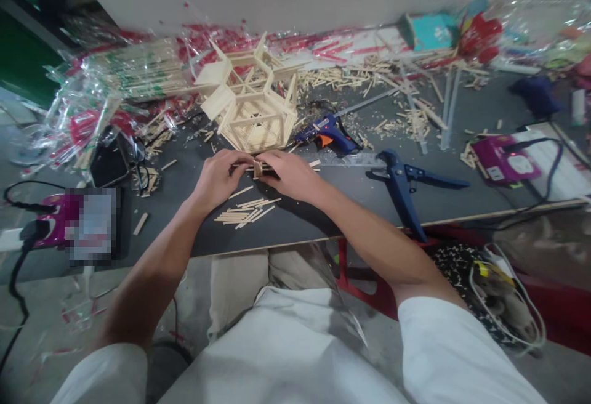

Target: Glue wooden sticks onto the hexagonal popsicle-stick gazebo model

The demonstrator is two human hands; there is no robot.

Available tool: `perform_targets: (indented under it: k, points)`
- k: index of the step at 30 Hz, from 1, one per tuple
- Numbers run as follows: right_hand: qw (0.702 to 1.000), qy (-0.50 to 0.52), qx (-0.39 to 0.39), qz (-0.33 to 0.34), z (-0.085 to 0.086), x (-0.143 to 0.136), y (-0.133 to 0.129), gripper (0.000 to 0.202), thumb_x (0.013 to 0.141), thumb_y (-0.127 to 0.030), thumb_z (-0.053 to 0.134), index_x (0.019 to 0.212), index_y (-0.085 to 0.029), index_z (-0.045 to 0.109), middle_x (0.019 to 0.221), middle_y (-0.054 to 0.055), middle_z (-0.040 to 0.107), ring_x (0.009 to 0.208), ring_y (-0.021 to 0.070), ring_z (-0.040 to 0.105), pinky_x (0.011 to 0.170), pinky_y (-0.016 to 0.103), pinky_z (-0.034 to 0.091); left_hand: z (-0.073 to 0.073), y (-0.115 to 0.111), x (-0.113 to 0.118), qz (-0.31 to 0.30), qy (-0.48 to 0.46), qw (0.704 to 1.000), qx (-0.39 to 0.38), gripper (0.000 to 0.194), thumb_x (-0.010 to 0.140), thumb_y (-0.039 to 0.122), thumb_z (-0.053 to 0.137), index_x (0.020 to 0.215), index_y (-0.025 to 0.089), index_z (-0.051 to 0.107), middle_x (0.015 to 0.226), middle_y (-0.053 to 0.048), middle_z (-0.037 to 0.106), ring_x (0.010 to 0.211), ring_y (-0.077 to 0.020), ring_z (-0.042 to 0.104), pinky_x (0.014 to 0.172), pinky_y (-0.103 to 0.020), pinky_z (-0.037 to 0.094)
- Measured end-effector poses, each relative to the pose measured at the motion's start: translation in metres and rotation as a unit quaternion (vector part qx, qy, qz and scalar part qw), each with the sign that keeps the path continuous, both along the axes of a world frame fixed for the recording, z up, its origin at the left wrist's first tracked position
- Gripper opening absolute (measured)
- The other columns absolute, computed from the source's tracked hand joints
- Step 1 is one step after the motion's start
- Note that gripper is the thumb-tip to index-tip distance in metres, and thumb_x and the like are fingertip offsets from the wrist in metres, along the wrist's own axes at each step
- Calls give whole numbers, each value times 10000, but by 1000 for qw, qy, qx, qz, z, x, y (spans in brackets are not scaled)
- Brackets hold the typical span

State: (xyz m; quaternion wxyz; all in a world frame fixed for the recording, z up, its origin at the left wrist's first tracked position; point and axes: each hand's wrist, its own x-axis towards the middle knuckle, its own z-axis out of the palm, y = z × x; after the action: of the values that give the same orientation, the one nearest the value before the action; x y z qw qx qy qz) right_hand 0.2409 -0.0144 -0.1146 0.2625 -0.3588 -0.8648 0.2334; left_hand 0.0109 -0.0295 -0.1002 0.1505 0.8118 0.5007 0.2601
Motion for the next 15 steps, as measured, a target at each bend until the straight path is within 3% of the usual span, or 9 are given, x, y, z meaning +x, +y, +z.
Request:
perform_targets:
  k: [4, 15]
  points:
    - [1000, -3, 10, -4, -2, -1, -1, 356, 941, -132, 651, 1295, -171, 657, 1276, 157, 715, 1160, 309, 698, 978, 449, 558, 1, 0, 1, -1, 0, 1000, 5, 219, 1009, 172, 578, 1125, 180, 764, 1065, -79, 799, 1069, -253, 718, 954, -364, 558]
    - [999, 42, -6, -16, -5, -4, 0, 254, 920, -137, 693, 1172, -165, 692, 1168, 130, 712, 1057, 270, 679, 918, 395, 525, 2, 0, 3, -5, 3, 1000, -10, 203, 969, 181, 647, 1140, 167, 756, 1072, -84, 789, 1062, -257, 718, 955, -375, 568]
